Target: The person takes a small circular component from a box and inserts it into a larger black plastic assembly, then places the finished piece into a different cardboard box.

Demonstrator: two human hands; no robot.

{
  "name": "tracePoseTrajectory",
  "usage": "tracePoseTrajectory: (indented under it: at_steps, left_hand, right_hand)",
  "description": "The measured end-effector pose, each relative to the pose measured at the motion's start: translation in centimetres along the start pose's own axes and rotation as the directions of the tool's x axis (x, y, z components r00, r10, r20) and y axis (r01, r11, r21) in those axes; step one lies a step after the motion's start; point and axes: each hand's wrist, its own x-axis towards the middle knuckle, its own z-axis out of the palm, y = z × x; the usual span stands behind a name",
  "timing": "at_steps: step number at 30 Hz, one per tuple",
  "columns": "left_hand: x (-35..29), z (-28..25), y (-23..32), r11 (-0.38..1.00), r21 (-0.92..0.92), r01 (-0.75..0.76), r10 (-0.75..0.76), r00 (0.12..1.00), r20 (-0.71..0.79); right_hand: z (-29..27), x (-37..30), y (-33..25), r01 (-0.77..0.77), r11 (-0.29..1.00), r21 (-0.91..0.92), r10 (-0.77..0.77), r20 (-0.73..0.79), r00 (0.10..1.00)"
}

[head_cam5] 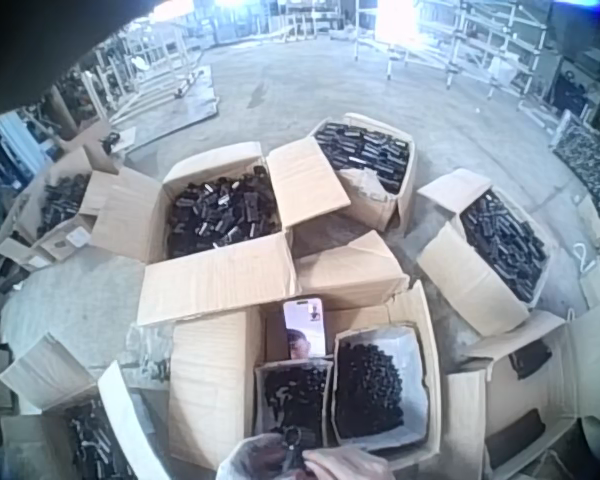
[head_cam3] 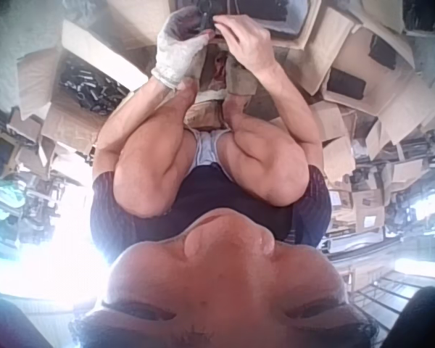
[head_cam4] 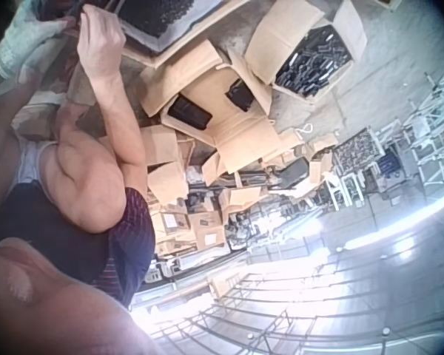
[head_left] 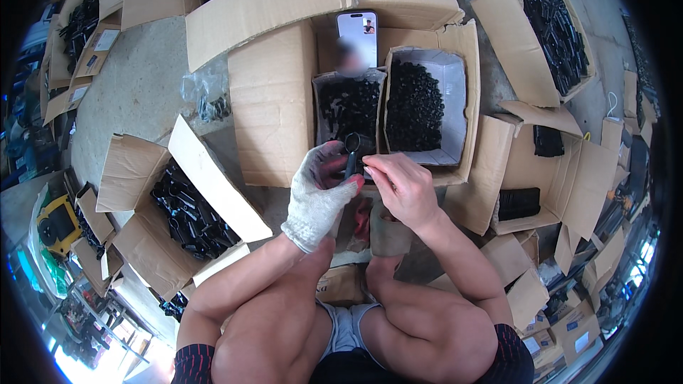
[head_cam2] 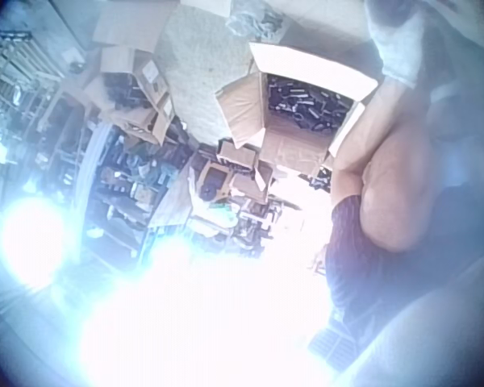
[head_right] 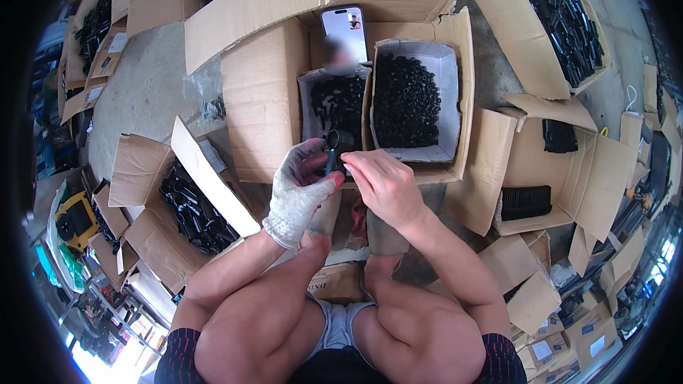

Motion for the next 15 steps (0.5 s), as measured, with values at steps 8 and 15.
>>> tracePoseTrajectory:
  at_steps: [8, 15]
  left_hand:
    - [0.5, -0.4, -0.1, 0.997, 0.0, 0.077, -0.077, 0.997, 0.022]
    - [0.5, -0.5, 0.2, 0.993, 0.043, 0.106, -0.108, 0.993, 0.04]
  right_hand:
    - [-0.3, 0.5, -0.1, -0.048, 0.999, 0.014, 0.047, 0.031, 0.998]
    - [-0.9, 0.9, 0.8, 0.087, 0.996, -0.025, -0.084, 0.097, 0.992]
